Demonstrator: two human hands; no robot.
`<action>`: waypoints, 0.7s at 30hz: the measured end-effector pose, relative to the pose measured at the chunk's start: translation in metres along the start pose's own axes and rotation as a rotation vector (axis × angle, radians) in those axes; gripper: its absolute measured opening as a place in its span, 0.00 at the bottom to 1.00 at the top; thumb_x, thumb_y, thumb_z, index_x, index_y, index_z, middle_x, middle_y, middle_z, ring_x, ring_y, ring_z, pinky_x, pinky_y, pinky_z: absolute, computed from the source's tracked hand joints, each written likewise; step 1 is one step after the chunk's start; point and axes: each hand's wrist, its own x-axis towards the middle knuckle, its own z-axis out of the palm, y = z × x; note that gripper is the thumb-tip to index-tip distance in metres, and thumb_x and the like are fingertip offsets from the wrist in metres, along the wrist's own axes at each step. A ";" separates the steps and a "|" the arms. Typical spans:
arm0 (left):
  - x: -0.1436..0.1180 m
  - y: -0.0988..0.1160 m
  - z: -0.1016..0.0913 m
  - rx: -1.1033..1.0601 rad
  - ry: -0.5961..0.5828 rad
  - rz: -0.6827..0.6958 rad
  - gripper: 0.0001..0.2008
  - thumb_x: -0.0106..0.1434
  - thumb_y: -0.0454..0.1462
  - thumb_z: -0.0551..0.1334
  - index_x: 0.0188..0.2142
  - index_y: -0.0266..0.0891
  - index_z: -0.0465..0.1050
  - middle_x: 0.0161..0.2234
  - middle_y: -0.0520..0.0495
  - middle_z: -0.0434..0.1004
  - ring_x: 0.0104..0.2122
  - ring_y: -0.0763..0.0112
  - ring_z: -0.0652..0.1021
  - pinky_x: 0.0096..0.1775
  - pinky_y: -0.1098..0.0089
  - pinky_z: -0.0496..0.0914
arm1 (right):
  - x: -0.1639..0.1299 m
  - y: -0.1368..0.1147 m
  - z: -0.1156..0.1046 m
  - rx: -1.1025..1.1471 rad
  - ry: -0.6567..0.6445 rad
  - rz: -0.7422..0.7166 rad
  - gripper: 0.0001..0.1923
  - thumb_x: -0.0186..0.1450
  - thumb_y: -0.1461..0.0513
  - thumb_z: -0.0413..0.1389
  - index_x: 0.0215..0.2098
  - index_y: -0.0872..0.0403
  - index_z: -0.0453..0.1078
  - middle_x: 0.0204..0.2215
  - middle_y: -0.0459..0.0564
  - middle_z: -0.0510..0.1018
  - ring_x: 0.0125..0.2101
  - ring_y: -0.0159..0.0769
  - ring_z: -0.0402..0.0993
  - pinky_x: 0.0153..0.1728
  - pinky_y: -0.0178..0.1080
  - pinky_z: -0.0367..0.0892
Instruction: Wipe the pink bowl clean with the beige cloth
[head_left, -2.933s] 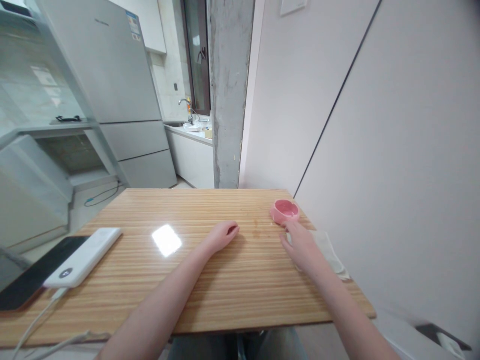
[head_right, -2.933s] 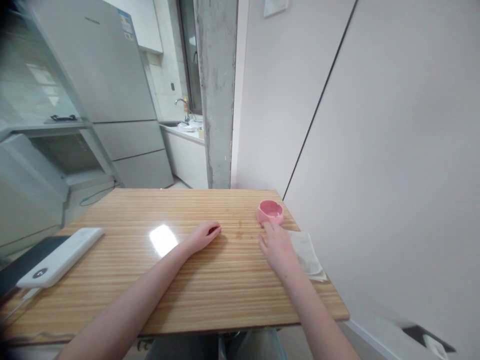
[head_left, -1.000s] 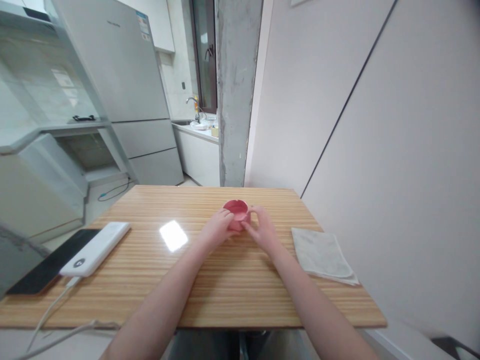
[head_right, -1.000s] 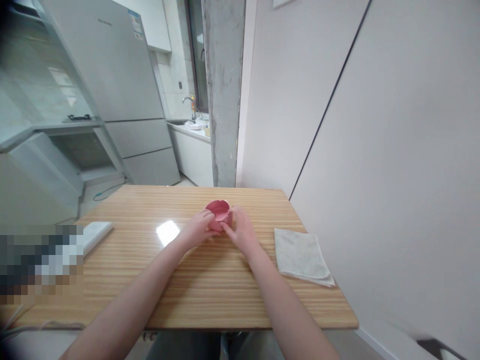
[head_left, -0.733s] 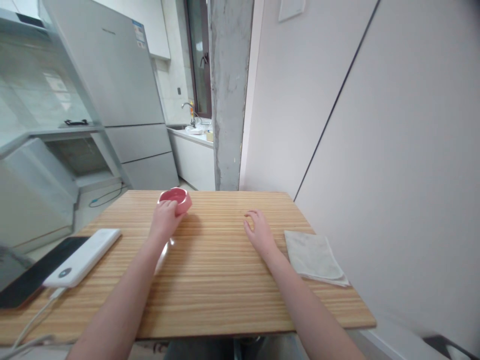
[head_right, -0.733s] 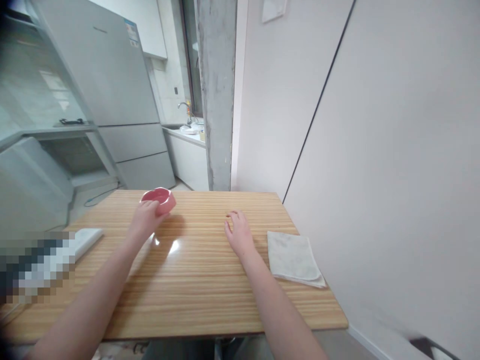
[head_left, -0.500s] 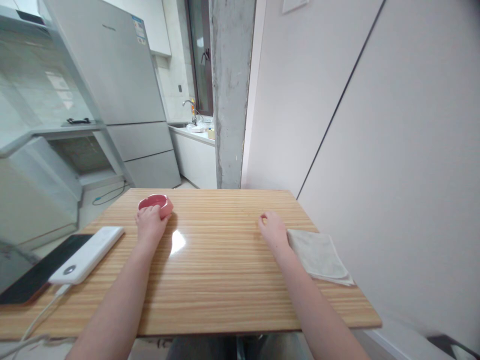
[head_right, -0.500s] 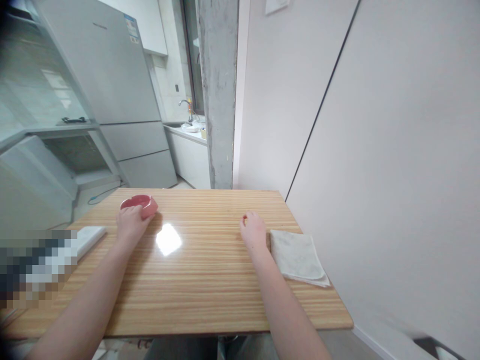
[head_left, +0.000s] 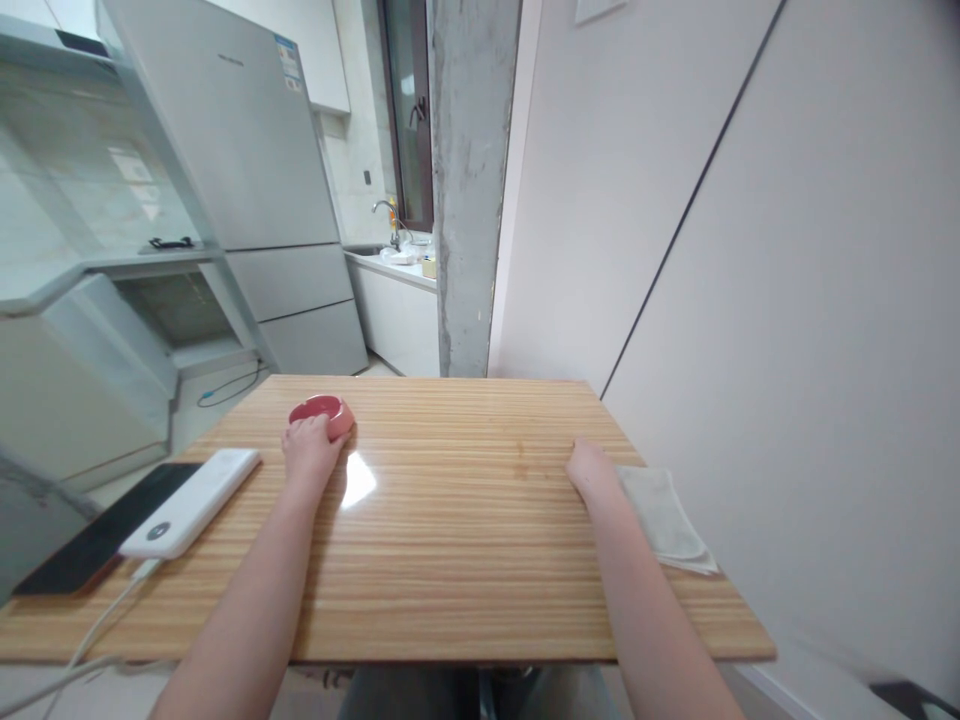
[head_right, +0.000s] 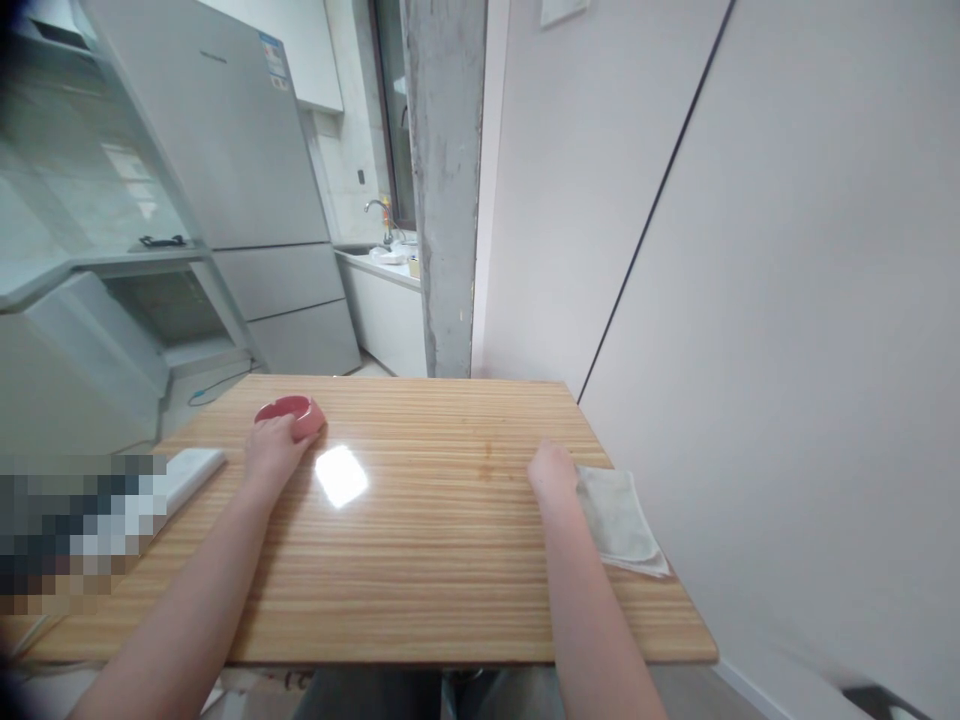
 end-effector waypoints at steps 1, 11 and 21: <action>-0.001 0.001 -0.001 -0.001 -0.004 -0.012 0.17 0.56 0.47 0.57 0.37 0.36 0.69 0.39 0.37 0.74 0.44 0.50 0.70 0.47 0.55 0.62 | 0.002 0.002 0.001 0.011 0.005 -0.003 0.18 0.61 0.69 0.42 0.46 0.61 0.68 0.39 0.66 0.75 0.43 0.46 0.74 0.39 0.43 0.66; -0.044 0.099 -0.038 -0.774 -0.274 0.244 0.27 0.60 0.47 0.55 0.55 0.37 0.59 0.46 0.38 0.72 0.44 0.60 0.74 0.46 0.60 0.68 | -0.020 -0.065 0.017 0.880 -0.025 -0.382 0.21 0.52 0.66 0.49 0.45 0.53 0.68 0.24 0.43 0.68 0.26 0.32 0.67 0.29 0.35 0.65; -0.080 0.140 -0.018 -0.999 -0.539 0.228 0.38 0.54 0.29 0.53 0.64 0.39 0.43 0.43 0.45 0.75 0.36 0.70 0.76 0.40 0.69 0.69 | -0.043 -0.095 0.028 1.576 -0.380 -0.366 0.21 0.52 0.59 0.56 0.45 0.52 0.64 0.24 0.40 0.65 0.25 0.27 0.65 0.31 0.35 0.67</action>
